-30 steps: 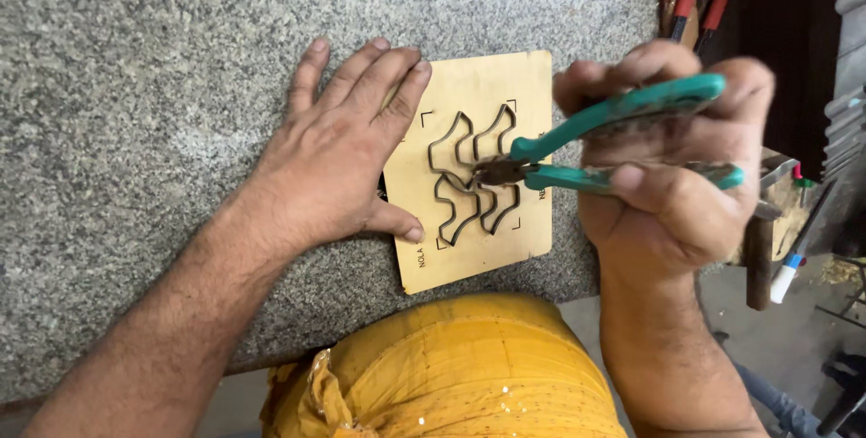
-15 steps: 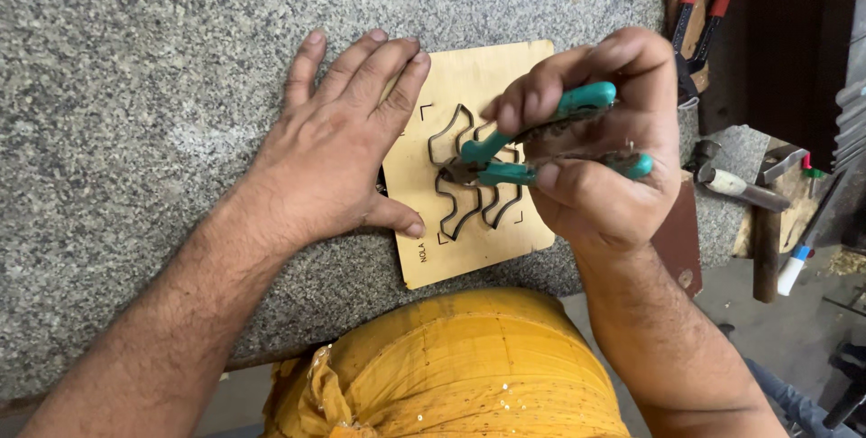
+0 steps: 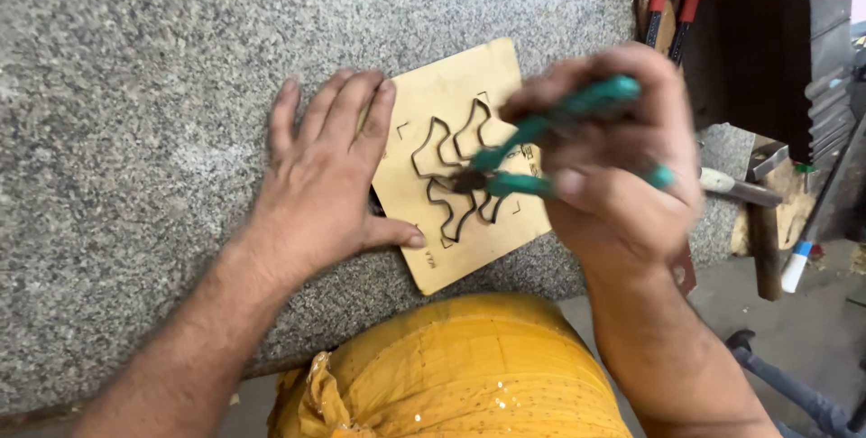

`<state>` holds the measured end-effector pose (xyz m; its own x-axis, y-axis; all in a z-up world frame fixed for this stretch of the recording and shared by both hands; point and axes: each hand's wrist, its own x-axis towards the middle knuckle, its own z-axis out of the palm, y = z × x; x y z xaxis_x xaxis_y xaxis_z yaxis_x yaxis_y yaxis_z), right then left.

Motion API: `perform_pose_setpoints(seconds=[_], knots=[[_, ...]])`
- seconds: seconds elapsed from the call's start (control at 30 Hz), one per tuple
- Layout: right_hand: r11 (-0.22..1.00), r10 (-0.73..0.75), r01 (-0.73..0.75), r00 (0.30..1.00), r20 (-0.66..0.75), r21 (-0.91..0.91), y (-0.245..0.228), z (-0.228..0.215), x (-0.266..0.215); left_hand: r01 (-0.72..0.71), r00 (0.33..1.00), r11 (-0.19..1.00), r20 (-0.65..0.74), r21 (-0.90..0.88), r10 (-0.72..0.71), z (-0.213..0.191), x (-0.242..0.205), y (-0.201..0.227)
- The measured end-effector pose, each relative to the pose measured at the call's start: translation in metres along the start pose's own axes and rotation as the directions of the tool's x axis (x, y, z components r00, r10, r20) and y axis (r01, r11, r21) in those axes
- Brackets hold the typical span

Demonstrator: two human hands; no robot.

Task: The person uses pliers to bend and shape a metal piece on a wooden template. They then use a hammer and a wooden block to flatten the metal piece. The person repeats this process for multiple metal pieces.

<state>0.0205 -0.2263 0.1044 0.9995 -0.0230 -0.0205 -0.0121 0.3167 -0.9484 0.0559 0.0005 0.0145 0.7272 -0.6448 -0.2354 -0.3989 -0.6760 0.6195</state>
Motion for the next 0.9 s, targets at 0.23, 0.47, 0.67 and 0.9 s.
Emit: perform_pose_setpoints(seconds=[0.23, 0.47, 0.67, 0.9], knots=[[0.981, -0.132, 0.122, 0.989, -0.059, -0.151, -0.006, -0.022, -0.08, 0.186, 0.945, 0.98, -0.259, -0.072, -0.198, 0.039, -0.044, 0.023], [0.946, -0.219, 0.188, 0.972, -0.091, -0.263, 0.012, -0.035, -0.105, 0.234, 0.927, 0.968, -0.277, -0.096, -0.251, 0.053, -0.06, 0.019], [0.811, -0.363, 0.311, 0.932, -0.01, -0.496, 0.007, -0.028, -0.079, 0.124, 0.932, 0.99, -0.333, -0.07, -0.14, 0.04, -0.052, 0.014], [0.864, -0.28, 0.157, 0.94, -0.196, -0.478, 0.004, -0.024, -0.074, 0.111, 0.979, 0.99, -0.16, -0.085, -0.123, 0.036, -0.032, 0.015]])
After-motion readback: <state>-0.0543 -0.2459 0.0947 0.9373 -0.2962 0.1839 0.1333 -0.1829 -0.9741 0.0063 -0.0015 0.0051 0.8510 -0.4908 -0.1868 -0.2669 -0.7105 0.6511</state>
